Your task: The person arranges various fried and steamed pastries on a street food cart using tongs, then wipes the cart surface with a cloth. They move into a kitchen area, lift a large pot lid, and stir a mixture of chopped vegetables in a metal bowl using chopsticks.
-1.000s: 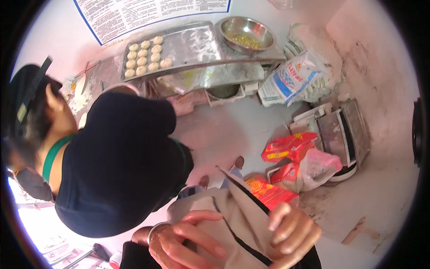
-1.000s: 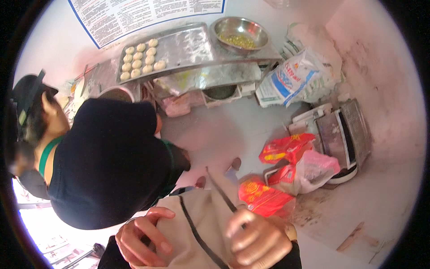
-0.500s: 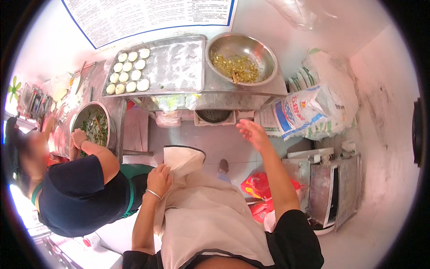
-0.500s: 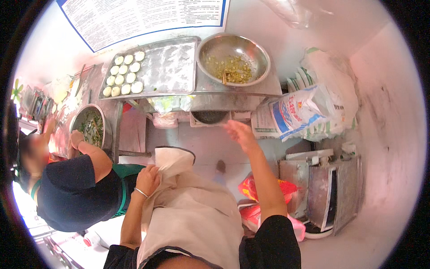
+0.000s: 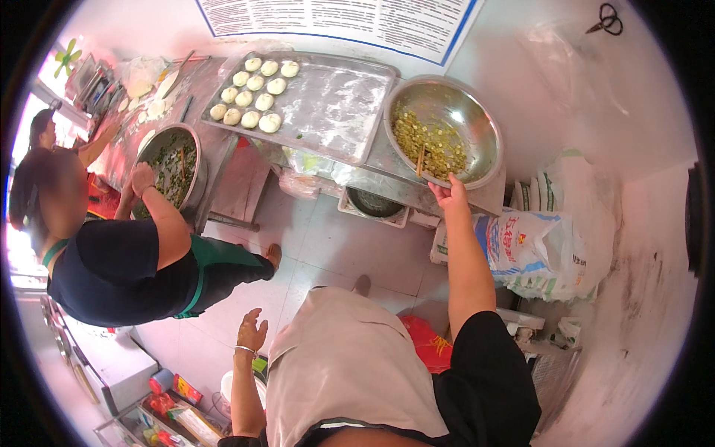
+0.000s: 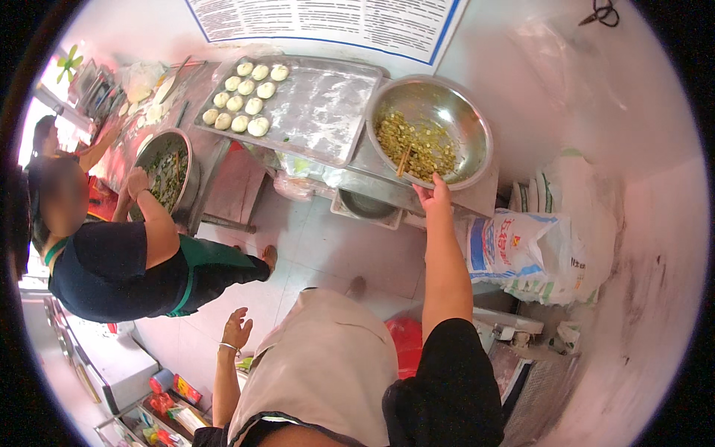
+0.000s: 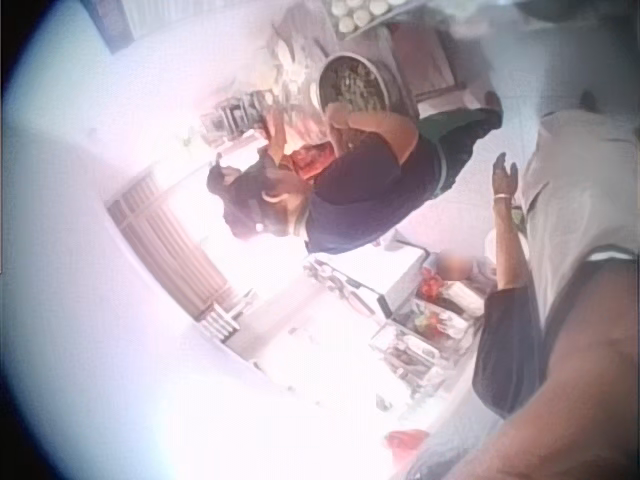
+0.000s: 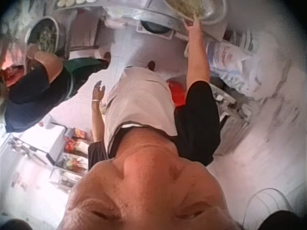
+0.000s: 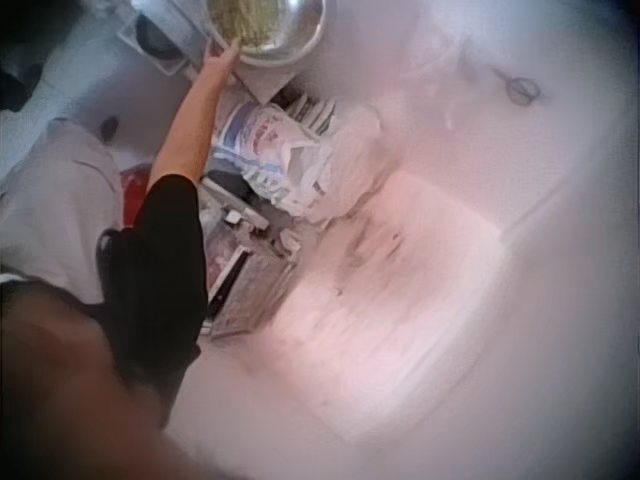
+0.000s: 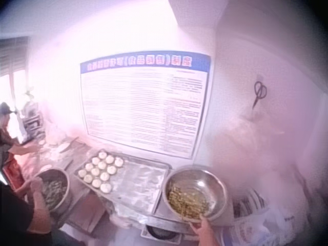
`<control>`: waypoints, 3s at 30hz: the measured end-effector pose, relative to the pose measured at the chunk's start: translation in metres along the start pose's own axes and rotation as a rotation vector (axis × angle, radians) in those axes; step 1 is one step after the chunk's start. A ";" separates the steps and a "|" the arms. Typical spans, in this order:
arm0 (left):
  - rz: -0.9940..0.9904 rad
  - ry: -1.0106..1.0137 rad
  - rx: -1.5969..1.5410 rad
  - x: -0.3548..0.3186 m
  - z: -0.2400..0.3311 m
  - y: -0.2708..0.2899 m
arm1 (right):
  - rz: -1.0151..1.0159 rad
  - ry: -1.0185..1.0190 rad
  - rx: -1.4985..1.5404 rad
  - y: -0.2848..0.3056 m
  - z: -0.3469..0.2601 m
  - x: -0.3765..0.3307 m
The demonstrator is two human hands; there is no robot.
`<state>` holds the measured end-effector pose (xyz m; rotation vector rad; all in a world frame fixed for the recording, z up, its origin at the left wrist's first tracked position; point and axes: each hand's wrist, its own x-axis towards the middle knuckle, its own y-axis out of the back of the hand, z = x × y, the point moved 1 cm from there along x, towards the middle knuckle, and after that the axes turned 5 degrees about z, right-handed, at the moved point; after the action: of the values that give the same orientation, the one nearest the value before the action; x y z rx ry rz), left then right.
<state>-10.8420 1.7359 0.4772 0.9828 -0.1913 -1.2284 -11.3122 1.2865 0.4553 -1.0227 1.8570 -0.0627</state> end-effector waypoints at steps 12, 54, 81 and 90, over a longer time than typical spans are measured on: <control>-0.061 -0.016 -0.406 0.010 -0.018 -0.042 | -0.021 0.151 -0.378 0.097 0.024 -0.093; 0.745 1.263 -1.942 -0.070 0.015 -0.291 | 0.232 -0.566 -1.146 0.152 0.234 0.232; 0.679 1.662 -1.924 -0.045 0.012 -0.265 | 0.513 -0.415 -0.547 0.232 0.195 0.198; 0.691 1.343 -2.093 -0.072 0.013 -0.279 | 0.482 -0.319 -1.235 0.249 0.162 0.154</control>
<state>-11.0723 1.7897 0.3118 -0.3781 1.4213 0.4016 -11.3674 1.4042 0.1473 -1.1913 1.7079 1.5918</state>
